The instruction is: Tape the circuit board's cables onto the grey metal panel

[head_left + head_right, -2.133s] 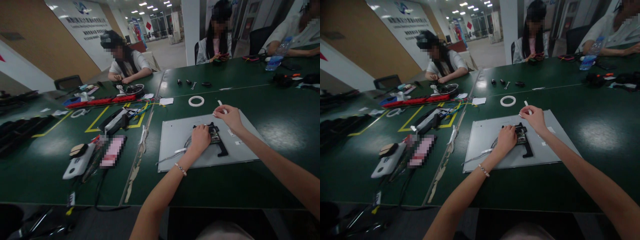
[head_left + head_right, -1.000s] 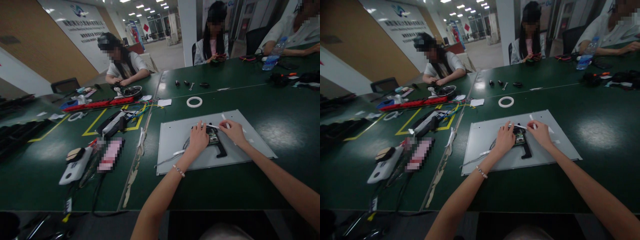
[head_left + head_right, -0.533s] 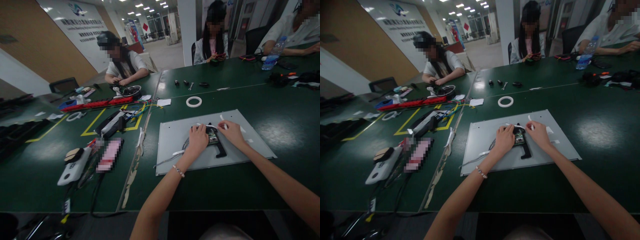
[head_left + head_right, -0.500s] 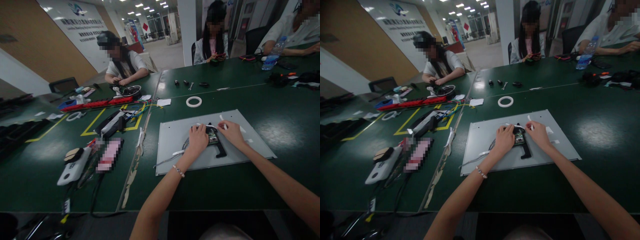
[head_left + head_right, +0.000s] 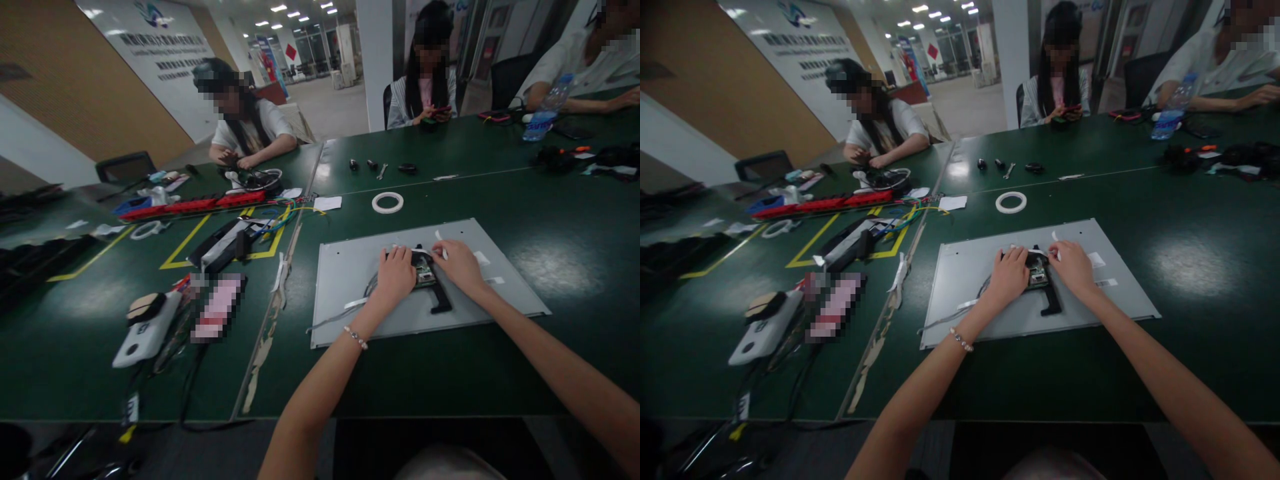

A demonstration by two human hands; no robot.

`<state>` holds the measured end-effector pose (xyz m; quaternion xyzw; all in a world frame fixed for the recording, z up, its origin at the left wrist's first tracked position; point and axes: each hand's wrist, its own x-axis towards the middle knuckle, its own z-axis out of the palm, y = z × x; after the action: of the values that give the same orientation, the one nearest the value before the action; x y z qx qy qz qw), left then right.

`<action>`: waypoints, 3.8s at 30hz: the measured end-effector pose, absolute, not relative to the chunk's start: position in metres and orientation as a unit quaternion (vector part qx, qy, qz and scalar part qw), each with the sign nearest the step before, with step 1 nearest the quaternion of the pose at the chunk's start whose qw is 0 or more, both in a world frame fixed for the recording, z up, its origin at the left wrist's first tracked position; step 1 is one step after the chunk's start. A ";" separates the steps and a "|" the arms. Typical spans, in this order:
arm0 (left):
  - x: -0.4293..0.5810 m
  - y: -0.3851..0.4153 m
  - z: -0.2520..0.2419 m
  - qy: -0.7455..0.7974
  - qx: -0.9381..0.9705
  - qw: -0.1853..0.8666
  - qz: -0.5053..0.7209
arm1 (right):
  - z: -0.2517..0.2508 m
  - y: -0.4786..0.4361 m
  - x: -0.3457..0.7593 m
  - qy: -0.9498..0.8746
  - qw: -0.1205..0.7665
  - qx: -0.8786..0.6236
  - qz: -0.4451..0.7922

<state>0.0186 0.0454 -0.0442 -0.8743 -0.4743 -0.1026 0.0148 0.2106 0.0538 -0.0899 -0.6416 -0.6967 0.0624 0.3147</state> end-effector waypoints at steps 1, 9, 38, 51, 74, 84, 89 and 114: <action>0.019 0.045 -0.044 -0.476 -0.873 0.016 -0.102 | -0.091 0.054 0.213 -0.698 0.310 -0.643 0.059; 0.020 0.042 -0.043 -0.507 -0.857 0.016 -0.093 | -0.103 0.054 0.223 -0.714 0.286 -0.639 0.033; 0.023 0.042 -0.039 -0.543 -0.837 -0.010 -0.067 | -0.101 0.049 0.229 -0.686 0.314 -0.655 0.051; 0.023 0.041 -0.041 -0.542 -0.837 0.002 -0.077 | -0.101 0.048 0.230 -0.684 0.339 -0.641 0.081; 0.009 0.039 0.004 -0.350 -0.794 -0.361 -0.342 | -0.023 -0.004 0.201 -0.725 0.316 -0.421 0.445; 0.000 0.033 -0.005 -0.354 -0.633 -0.580 -0.371 | -0.014 -0.008 0.198 -0.637 0.404 -0.388 0.529; -0.003 0.028 -0.001 -0.289 -0.602 -0.646 -0.370 | -0.014 -0.006 0.198 -0.570 0.380 -0.400 0.609; 0.018 -0.003 -0.013 -0.422 -0.778 -0.413 -0.213 | -0.016 0.005 0.237 -0.653 0.127 -0.561 0.492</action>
<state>0.0182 -0.0028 -0.0130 -0.7784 -0.4223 -0.2126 -0.4129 0.2371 0.0046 -0.0160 -0.5615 -0.6532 0.4920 0.1267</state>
